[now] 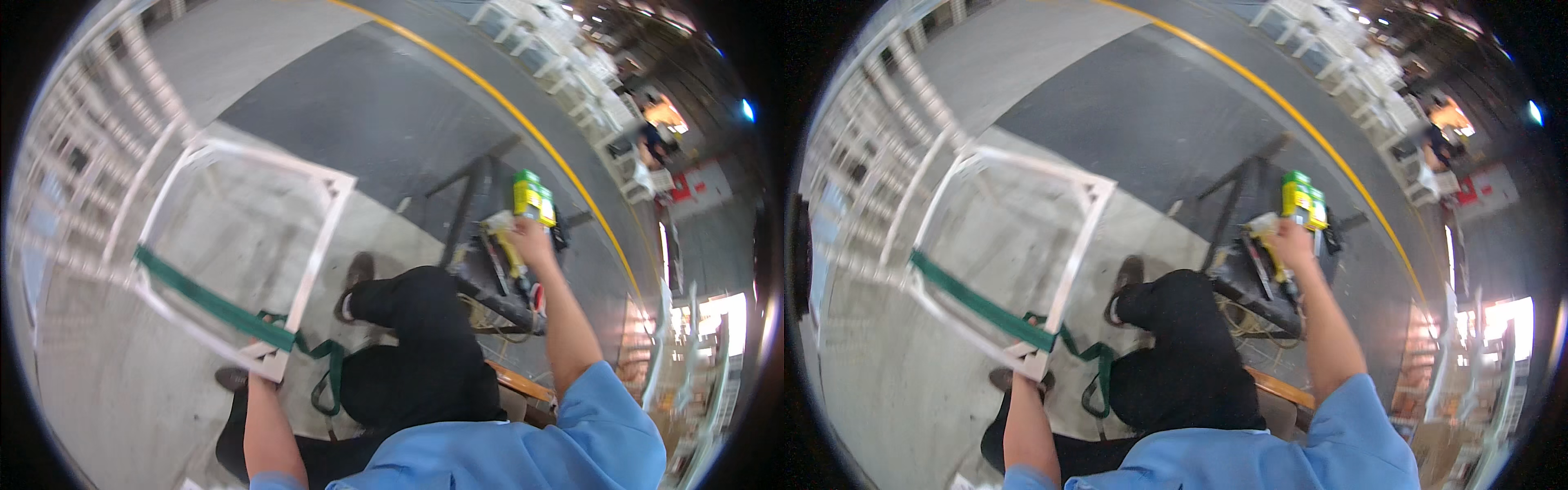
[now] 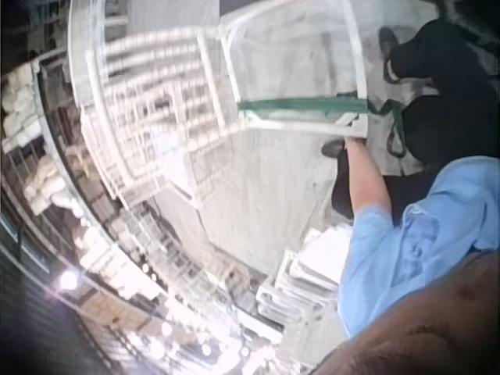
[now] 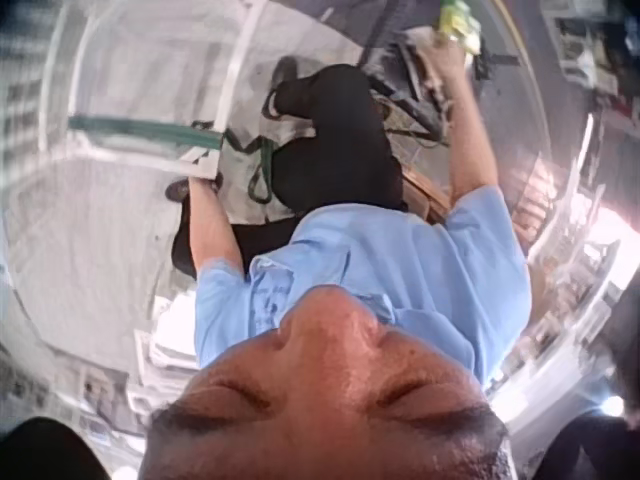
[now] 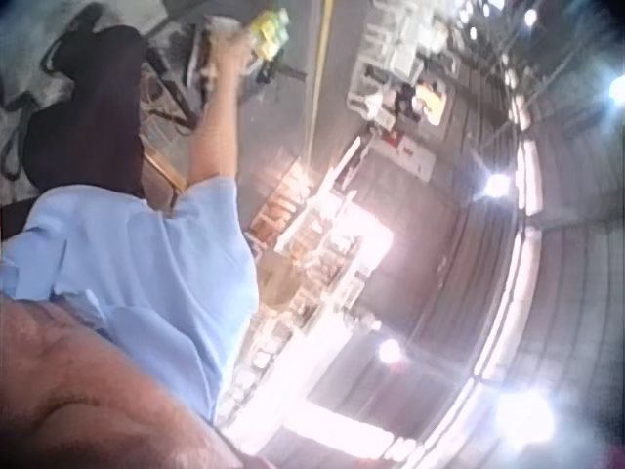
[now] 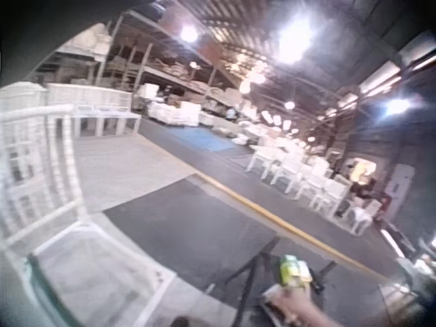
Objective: The person staples green webbing onto the seat frame of a white wooden chair. They then place a white fabric cover over the webbing and secure it with a staple gun. The person moves the finished chair to a stack and begins working on a second chair.
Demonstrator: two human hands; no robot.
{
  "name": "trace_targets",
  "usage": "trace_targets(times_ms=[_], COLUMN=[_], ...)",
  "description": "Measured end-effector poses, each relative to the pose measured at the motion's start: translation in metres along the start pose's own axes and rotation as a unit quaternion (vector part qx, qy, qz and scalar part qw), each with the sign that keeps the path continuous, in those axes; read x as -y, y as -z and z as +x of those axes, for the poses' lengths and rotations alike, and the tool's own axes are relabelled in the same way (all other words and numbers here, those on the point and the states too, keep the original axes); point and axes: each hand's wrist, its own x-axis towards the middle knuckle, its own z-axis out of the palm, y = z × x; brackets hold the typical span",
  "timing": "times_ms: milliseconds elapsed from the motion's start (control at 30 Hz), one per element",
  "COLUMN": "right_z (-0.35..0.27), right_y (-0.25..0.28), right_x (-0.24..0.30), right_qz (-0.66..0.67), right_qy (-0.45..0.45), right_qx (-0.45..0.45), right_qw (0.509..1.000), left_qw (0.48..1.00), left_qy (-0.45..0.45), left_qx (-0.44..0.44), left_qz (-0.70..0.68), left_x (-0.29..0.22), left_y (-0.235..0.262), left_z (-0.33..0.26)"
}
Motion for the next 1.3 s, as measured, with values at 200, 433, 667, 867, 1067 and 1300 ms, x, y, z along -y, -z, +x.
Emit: trace_targets(times_ms=[200,433,667,867,1067,1300], right_z=[0.033,0.002,-0.128,-0.196,-0.204,-0.204], right_y=[-0.036,0.005,0.031,-0.062,-0.107,-0.115], right_x=[-0.038,0.0,0.2,0.282,0.299,0.3], right_qz=[0.091,0.14,0.249,0.23,0.122,0.121], right_qy=[-0.087,0.149,0.087,0.157,0.177,0.193], right_qx=[0.178,0.096,0.363,0.541,0.533,0.528], right_qw=[0.976,0.974,0.894,0.794,0.818,0.818], left_qw=[0.957,0.894,0.701,0.932,0.931,0.932], left_qy=[-0.069,-0.116,-0.251,-0.161,-0.156,-0.154], left_qx=[-0.01,0.033,0.038,0.063,0.043,0.039], left_qz=[0.283,0.43,0.667,0.319,0.328,0.327], left_x=[-0.006,-0.001,0.002,0.005,0.007,0.009], left_y=[0.016,0.02,0.035,0.02,0.028,0.028], left_z=[0.009,0.018,0.019,0.014,0.019,0.023])
